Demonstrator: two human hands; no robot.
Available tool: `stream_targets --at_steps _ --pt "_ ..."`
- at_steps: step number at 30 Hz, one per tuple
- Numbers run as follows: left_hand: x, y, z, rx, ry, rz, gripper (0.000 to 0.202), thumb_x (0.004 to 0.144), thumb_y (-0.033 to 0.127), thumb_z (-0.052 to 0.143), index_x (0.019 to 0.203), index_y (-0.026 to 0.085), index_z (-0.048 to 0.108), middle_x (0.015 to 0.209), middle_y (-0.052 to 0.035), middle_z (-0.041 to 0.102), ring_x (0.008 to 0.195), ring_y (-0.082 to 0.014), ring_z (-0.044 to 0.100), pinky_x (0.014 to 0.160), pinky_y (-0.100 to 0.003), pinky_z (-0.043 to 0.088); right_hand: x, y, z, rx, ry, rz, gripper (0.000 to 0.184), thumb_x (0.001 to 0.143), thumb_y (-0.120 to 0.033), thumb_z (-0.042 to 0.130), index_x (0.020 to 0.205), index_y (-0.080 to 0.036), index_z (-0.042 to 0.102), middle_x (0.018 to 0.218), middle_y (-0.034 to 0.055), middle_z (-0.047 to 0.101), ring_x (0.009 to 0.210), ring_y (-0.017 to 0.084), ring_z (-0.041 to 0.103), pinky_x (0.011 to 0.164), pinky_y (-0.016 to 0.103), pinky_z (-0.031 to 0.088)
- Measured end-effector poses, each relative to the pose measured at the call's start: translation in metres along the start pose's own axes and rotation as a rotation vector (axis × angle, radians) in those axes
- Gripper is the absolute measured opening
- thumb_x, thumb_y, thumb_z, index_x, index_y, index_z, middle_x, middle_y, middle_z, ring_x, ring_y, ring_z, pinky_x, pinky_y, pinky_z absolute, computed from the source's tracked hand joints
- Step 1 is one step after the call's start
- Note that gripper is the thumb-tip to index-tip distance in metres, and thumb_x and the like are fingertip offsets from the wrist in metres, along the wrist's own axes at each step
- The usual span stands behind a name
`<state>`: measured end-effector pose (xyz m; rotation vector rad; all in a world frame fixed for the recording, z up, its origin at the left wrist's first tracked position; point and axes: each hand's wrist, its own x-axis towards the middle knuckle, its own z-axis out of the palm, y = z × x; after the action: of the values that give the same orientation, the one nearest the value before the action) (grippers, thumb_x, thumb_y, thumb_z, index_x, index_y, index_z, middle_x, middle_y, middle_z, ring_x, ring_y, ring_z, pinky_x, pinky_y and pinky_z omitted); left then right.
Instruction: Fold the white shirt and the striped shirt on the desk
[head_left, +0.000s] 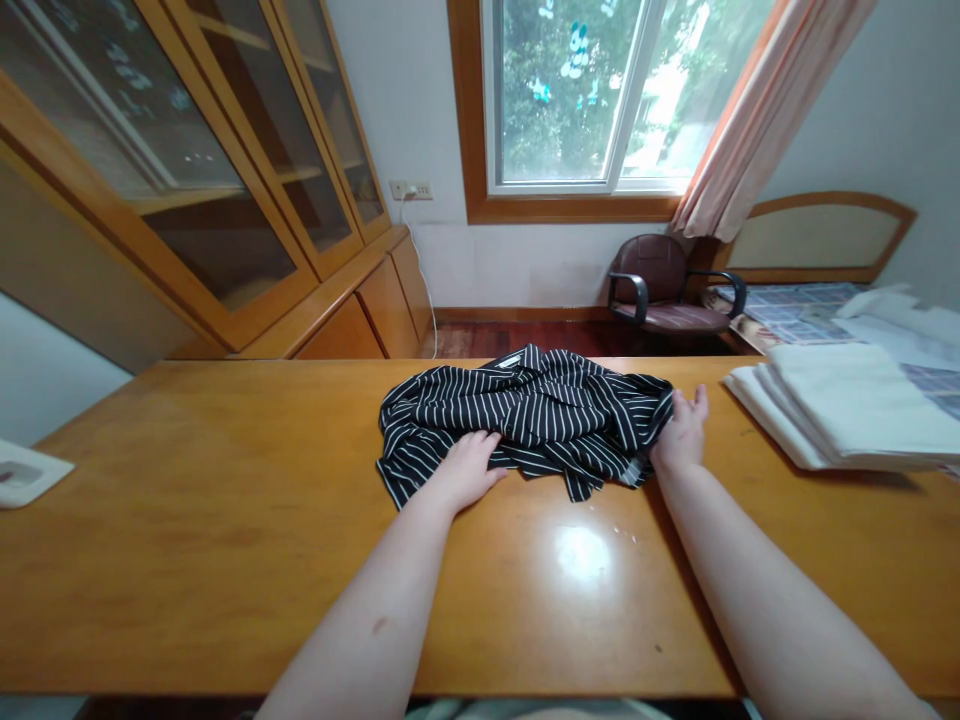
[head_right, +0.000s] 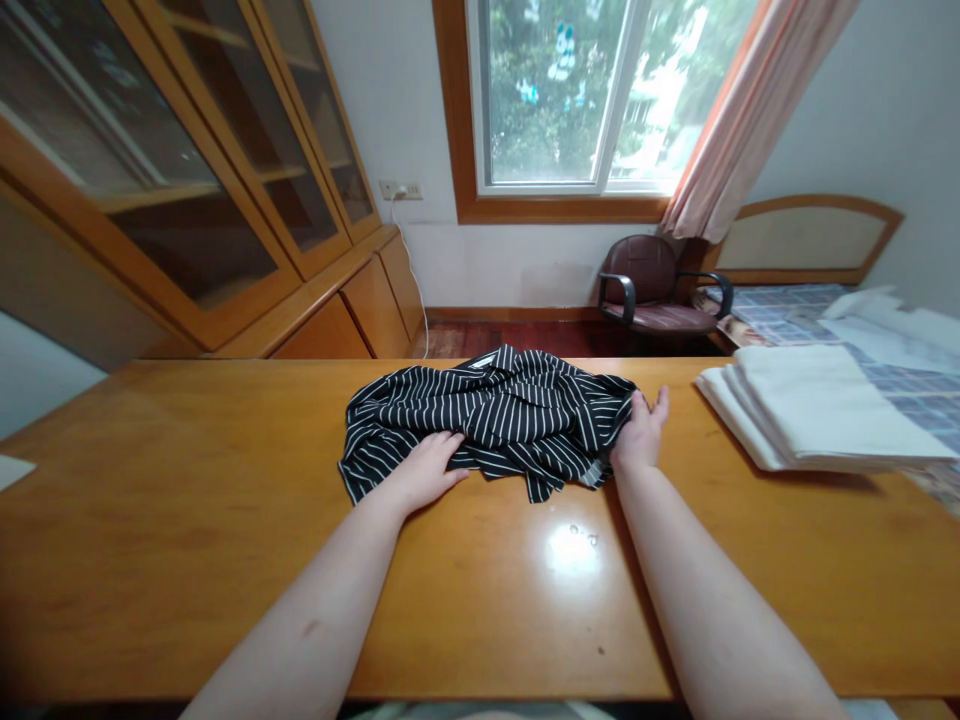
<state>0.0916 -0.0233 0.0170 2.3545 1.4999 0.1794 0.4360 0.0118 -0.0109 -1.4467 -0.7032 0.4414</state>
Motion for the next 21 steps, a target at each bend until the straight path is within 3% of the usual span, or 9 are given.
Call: stream_targets --at_steps 3,5,9,12,13,15,18,19,21 --pt "0.002 -0.002 -0.003 0.017 0.076 -0.007 0.047 0.082 0.025 0.049 0.129 0.021 0.050 0.128 -0.0077 0.054 0.119 -0.0246 0.047 0.102 -0.036 0.034 -0.007 -0.006 0.000 -0.280 -0.021 0.029 0.093 0.059 -0.048 0.069 0.139 -0.018 0.031 0.137 0.0138 0.039 0.126 0.029 0.037 0.107 0.042 0.027" --pt "0.003 -0.003 -0.006 -0.012 0.099 -0.005 0.046 0.080 0.013 0.043 0.122 0.022 0.056 0.121 -0.0055 0.059 0.112 -0.0217 0.052 0.099 -0.033 0.036 -0.008 -0.008 0.000 -0.381 -0.048 -0.008 0.090 0.052 -0.037 0.074 0.133 -0.017 0.039 0.132 0.0142 0.044 0.123 0.030 0.039 0.107 0.043 0.026" --pt "0.000 -0.005 -0.014 -0.183 0.096 -0.064 0.037 0.078 0.012 0.038 0.098 0.025 0.066 0.104 -0.0008 0.066 0.094 -0.0190 0.059 0.084 -0.029 0.043 -0.007 -0.007 0.001 -0.196 -0.061 0.035 0.064 0.059 -0.020 0.059 0.122 -0.017 0.048 0.105 0.0071 0.060 0.095 0.022 0.057 0.091 0.040 0.043" --pt "-0.006 -0.006 -0.024 -0.329 0.098 -0.140 0.032 0.077 0.017 0.036 0.084 0.023 0.067 0.089 -0.0002 0.068 0.081 -0.0184 0.059 0.077 -0.029 0.044 -0.003 -0.005 0.000 -0.100 0.098 0.102 0.055 0.060 -0.016 0.049 0.114 -0.016 0.054 0.092 0.0039 0.060 0.084 0.018 0.058 0.084 0.038 0.046" --pt "-0.008 -0.006 -0.028 -0.377 0.064 -0.147 0.032 0.076 0.018 0.035 0.081 0.022 0.067 0.085 -0.0001 0.067 0.079 -0.0182 0.059 0.076 -0.028 0.044 -0.002 -0.004 -0.001 -0.099 0.170 0.095 0.053 0.060 -0.016 0.048 0.112 -0.015 0.056 0.093 0.0039 0.059 0.086 0.018 0.057 0.085 0.037 0.046" --pt "-0.013 -0.005 -0.037 -0.452 -0.112 -0.111 0.031 0.074 0.021 0.037 0.074 0.022 0.068 0.083 0.0006 0.067 0.080 -0.0178 0.058 0.077 -0.027 0.044 0.001 -0.005 -0.004 -0.104 0.259 0.053 0.050 0.063 -0.018 0.048 0.112 -0.015 0.056 0.098 0.0049 0.058 0.091 0.018 0.056 0.089 0.036 0.044" --pt "-0.018 -0.001 -0.046 -0.497 -0.410 0.036 0.024 0.072 0.026 0.044 0.067 0.024 0.068 0.084 0.0027 0.067 0.085 -0.0171 0.058 0.081 -0.025 0.042 -0.001 -0.010 -0.007 -0.216 0.204 -0.097 0.047 0.070 -0.026 0.048 0.115 -0.013 0.056 0.112 0.0097 0.056 0.106 0.021 0.051 0.098 0.039 0.037" --pt "-0.018 0.000 -0.046 -0.507 -0.430 0.068 0.023 0.073 0.029 0.046 0.066 0.024 0.067 0.081 0.0029 0.066 0.084 -0.0166 0.057 0.080 -0.024 0.042 -0.003 -0.012 -0.006 -0.300 0.166 -0.167 0.047 0.072 -0.028 0.048 0.115 -0.012 0.057 0.118 0.0120 0.054 0.112 0.023 0.047 0.101 0.041 0.033" --pt "-0.017 0.001 -0.044 -0.519 -0.294 0.030 0.029 0.079 0.036 0.042 0.066 0.022 0.064 0.074 0.0019 0.063 0.076 -0.0160 0.056 0.075 -0.024 0.043 -0.009 -0.017 -0.004 -0.520 0.073 -0.285 0.046 0.075 -0.032 0.048 0.116 -0.014 0.058 0.131 0.0134 0.047 0.122 0.027 0.038 0.106 0.046 0.025"
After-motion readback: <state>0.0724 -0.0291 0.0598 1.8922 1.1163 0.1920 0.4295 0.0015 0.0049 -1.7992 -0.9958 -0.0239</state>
